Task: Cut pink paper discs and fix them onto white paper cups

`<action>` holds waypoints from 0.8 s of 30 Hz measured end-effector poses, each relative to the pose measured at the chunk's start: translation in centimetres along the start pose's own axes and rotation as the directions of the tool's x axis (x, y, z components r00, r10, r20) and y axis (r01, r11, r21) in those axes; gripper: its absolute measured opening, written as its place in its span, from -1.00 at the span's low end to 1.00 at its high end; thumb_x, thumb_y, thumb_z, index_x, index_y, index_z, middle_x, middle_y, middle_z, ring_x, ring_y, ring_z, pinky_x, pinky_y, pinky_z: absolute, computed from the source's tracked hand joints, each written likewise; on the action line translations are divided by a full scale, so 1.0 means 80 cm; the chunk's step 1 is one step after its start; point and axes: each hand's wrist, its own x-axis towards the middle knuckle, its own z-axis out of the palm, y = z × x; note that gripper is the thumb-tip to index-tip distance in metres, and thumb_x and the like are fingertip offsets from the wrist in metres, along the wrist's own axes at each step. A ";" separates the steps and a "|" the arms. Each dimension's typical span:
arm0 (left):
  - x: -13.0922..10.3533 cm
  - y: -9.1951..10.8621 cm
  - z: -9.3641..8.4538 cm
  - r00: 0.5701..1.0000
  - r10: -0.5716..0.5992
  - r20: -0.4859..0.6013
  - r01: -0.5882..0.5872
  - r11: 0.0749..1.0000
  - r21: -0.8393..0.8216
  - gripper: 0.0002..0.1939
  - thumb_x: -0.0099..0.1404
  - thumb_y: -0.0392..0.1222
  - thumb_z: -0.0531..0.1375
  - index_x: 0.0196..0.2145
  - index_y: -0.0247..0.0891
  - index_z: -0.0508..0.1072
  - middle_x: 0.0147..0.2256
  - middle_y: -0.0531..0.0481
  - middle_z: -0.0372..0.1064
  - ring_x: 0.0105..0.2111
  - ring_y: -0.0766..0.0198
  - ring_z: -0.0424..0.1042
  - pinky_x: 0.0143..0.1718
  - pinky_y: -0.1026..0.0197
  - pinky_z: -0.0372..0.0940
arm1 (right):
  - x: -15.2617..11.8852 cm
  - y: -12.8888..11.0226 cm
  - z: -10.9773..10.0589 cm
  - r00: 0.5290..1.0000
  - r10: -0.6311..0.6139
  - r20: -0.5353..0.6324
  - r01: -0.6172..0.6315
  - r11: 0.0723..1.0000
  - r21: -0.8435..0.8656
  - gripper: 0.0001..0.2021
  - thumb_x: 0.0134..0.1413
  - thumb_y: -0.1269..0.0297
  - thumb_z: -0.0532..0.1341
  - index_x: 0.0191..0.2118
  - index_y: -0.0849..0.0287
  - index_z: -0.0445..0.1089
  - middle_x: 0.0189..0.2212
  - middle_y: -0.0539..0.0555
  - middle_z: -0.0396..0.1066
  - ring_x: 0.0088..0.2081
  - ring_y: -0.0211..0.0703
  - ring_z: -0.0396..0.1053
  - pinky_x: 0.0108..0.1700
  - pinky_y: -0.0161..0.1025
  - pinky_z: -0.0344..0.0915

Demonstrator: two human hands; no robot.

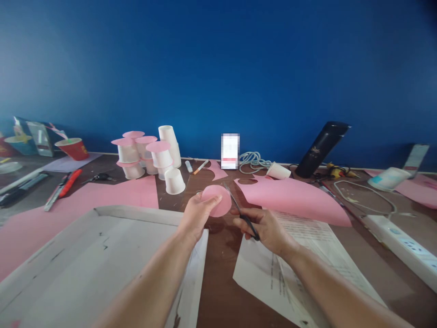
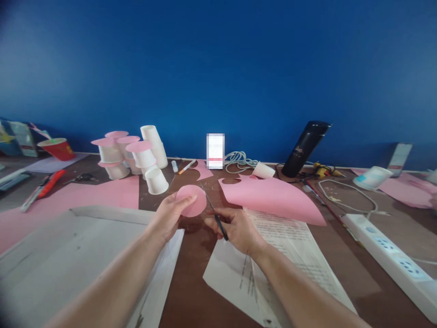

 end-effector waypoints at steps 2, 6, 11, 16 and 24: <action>0.000 0.000 0.000 1.000 0.003 0.001 -0.003 1.000 0.001 -0.63 0.03 -0.04 0.33 -0.25 -0.35 0.52 -0.39 -0.13 0.50 -0.41 0.17 0.45 -0.39 0.21 0.33 | 0.001 0.002 -0.001 1.000 -0.003 0.002 0.003 1.000 0.003 -0.51 -0.04 -0.02 0.30 -0.08 0.26 0.49 -0.64 -0.07 0.23 -0.58 -0.33 0.15 -0.51 -0.32 0.11; 0.001 -0.001 0.001 1.000 0.001 0.000 -0.001 1.000 -0.007 -0.63 0.02 -0.05 0.34 -0.26 -0.35 0.52 -0.38 -0.15 0.51 -0.41 0.17 0.45 -0.40 0.21 0.33 | 0.001 0.005 -0.001 1.000 -0.011 0.009 0.011 1.000 0.010 -0.54 -0.03 -0.02 0.30 -0.10 0.24 0.49 -0.64 -0.08 0.22 -0.59 -0.34 0.15 -0.51 -0.32 0.10; 0.000 0.001 0.001 1.000 0.006 0.004 -0.006 1.000 -0.023 -0.66 0.02 -0.07 0.34 -0.28 -0.35 0.52 -0.39 -0.13 0.51 -0.41 0.18 0.45 -0.35 0.18 0.34 | 0.003 0.006 -0.001 1.000 -0.013 0.019 0.012 0.999 0.033 -0.52 -0.04 -0.03 0.30 -0.10 0.25 0.49 -0.62 -0.07 0.23 -0.59 -0.34 0.15 -0.51 -0.32 0.11; 0.000 0.001 0.002 1.000 0.004 -0.003 -0.004 1.000 -0.017 -0.62 0.00 -0.06 0.35 -0.26 -0.36 0.52 -0.36 -0.15 0.50 -0.40 0.16 0.45 -0.36 0.18 0.33 | 0.004 0.010 -0.001 1.000 -0.016 0.010 0.016 1.000 0.027 -0.52 -0.03 -0.02 0.30 -0.07 0.25 0.48 -0.64 -0.08 0.23 -0.59 -0.34 0.15 -0.53 -0.33 0.09; 0.002 -0.002 -0.001 1.000 0.023 -0.018 -0.023 0.999 0.023 -0.64 0.03 -0.05 0.33 -0.26 -0.34 0.52 -0.35 -0.15 0.50 -0.38 0.15 0.45 -0.32 0.15 0.33 | 0.002 0.008 0.002 1.000 0.004 -0.013 -0.003 1.000 0.024 -0.50 -0.06 -0.02 0.32 -0.08 0.26 0.48 -0.63 -0.07 0.23 -0.59 -0.34 0.15 -0.53 -0.32 0.11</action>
